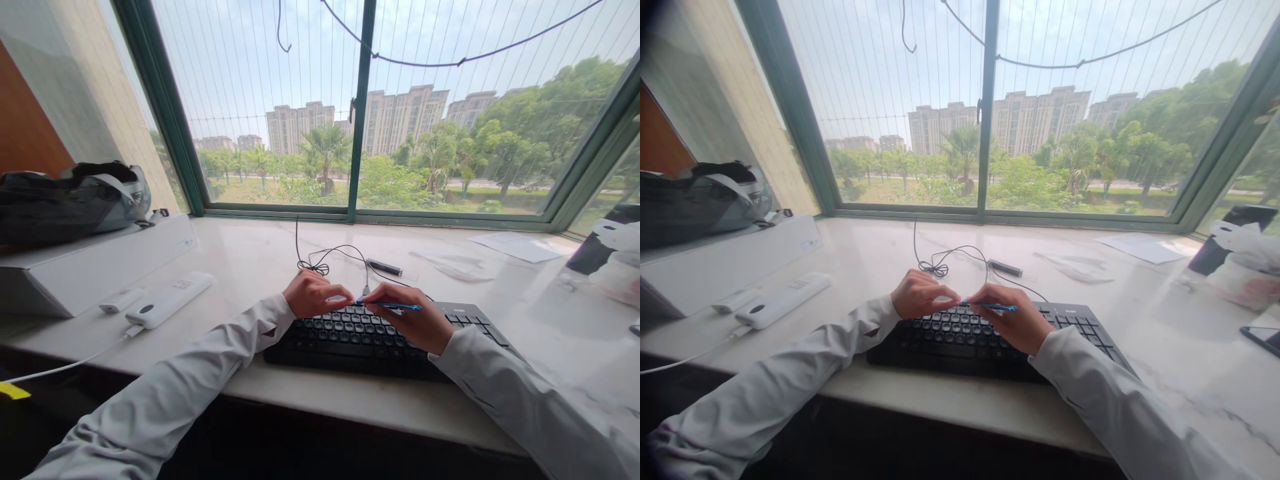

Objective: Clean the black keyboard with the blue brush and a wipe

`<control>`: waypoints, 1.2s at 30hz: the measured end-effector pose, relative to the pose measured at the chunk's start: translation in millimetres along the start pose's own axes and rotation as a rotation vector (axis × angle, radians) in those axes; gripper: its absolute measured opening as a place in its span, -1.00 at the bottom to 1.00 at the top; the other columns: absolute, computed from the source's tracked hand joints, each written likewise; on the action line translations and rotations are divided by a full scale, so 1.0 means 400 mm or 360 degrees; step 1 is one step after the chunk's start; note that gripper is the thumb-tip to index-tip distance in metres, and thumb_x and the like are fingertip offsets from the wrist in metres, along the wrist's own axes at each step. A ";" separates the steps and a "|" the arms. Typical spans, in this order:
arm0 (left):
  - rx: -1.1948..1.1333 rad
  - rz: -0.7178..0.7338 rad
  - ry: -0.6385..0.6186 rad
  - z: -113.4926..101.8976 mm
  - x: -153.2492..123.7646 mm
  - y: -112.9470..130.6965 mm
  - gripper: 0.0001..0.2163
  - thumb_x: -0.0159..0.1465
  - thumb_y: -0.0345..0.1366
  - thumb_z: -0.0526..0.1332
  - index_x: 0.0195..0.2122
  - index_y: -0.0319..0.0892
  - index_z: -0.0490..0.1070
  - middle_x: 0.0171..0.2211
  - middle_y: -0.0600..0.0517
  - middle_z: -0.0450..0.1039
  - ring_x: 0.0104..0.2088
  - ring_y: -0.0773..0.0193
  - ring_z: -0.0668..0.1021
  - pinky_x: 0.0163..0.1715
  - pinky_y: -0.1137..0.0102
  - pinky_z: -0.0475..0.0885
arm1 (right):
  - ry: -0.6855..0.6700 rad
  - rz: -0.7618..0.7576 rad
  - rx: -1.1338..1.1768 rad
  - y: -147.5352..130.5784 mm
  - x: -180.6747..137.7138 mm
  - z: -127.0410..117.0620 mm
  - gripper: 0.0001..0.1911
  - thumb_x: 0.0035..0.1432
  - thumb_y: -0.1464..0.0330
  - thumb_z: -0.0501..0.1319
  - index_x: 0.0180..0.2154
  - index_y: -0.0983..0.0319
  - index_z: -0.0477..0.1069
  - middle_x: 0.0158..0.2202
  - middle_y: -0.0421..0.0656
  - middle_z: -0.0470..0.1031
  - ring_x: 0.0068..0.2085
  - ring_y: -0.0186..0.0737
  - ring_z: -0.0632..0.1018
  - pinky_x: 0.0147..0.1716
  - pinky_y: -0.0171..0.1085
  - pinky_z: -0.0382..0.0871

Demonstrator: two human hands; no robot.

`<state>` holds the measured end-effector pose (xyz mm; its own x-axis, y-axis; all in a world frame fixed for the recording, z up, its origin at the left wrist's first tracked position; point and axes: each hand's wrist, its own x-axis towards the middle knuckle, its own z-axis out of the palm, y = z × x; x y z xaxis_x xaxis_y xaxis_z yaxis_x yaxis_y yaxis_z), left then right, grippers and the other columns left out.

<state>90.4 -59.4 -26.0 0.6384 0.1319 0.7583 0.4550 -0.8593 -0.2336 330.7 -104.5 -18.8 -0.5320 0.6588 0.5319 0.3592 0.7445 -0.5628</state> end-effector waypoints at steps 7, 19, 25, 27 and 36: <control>-0.0002 -0.0237 -0.0246 -0.026 -0.021 -0.077 -0.63 0.37 -0.05 0.06 -0.34 -0.11 0.58 -0.74 0.16 0.37 -0.67 0.45 0.43 -0.57 0.52 0.24 | 0.0155 0.0182 -0.0108 0.004 -0.006 -0.009 -0.78 0.26 0.19 0.18 -0.35 0.19 0.34 -0.45 -0.18 0.55 -0.41 -0.24 0.57 -0.37 -0.26 0.44; 0.0352 -0.0704 -0.0412 -0.059 -0.096 -0.227 -0.52 0.35 -0.09 0.04 -0.61 -0.17 0.53 -0.61 0.01 0.53 -0.56 0.35 0.49 -0.50 0.43 0.14 | -0.0125 0.0621 0.0561 -0.097 -0.005 0.068 -0.66 0.17 0.11 0.24 -0.41 0.18 0.20 -0.50 -0.15 0.57 -0.48 -0.27 0.56 -0.49 -0.30 0.46; 0.0325 -0.0760 -0.0427 -0.053 -0.107 -0.239 -0.52 0.34 -0.08 0.04 -0.62 -0.15 0.55 -0.63 0.02 0.52 -0.55 0.32 0.48 -0.47 0.41 0.16 | -0.0239 0.0680 0.0497 -0.147 0.012 0.152 -0.78 0.19 0.24 0.21 -0.40 0.18 0.23 -0.50 -0.19 0.57 -0.48 -0.28 0.57 -0.51 -0.32 0.45; 0.0323 -0.0768 -0.0425 -0.052 -0.107 -0.239 -0.52 0.34 -0.08 0.05 -0.62 -0.15 0.55 -0.64 0.02 0.52 -0.56 0.32 0.48 -0.46 0.41 0.16 | -0.0275 0.0686 0.0463 -0.144 0.016 0.159 -0.81 0.19 0.27 0.20 -0.40 0.18 0.23 -0.50 -0.19 0.57 -0.46 -0.28 0.58 -0.49 -0.33 0.45; 0.0305 -0.0808 -0.0474 -0.053 -0.100 -0.236 -0.52 0.33 -0.07 0.04 -0.61 -0.13 0.56 -0.63 0.04 0.53 -0.56 0.32 0.49 -0.46 0.40 0.21 | -0.0330 0.0747 0.0126 -0.101 -0.046 0.082 -0.85 0.21 0.28 0.16 -0.39 0.16 0.25 -0.49 -0.22 0.56 -0.46 -0.28 0.55 -0.53 -0.35 0.36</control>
<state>8.7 6.0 -21.4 0.4463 0.6568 0.6078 0.8332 -0.5528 -0.0145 300.9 -150.4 -26.6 -0.4714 0.8784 0.0786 0.5406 0.3582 -0.7612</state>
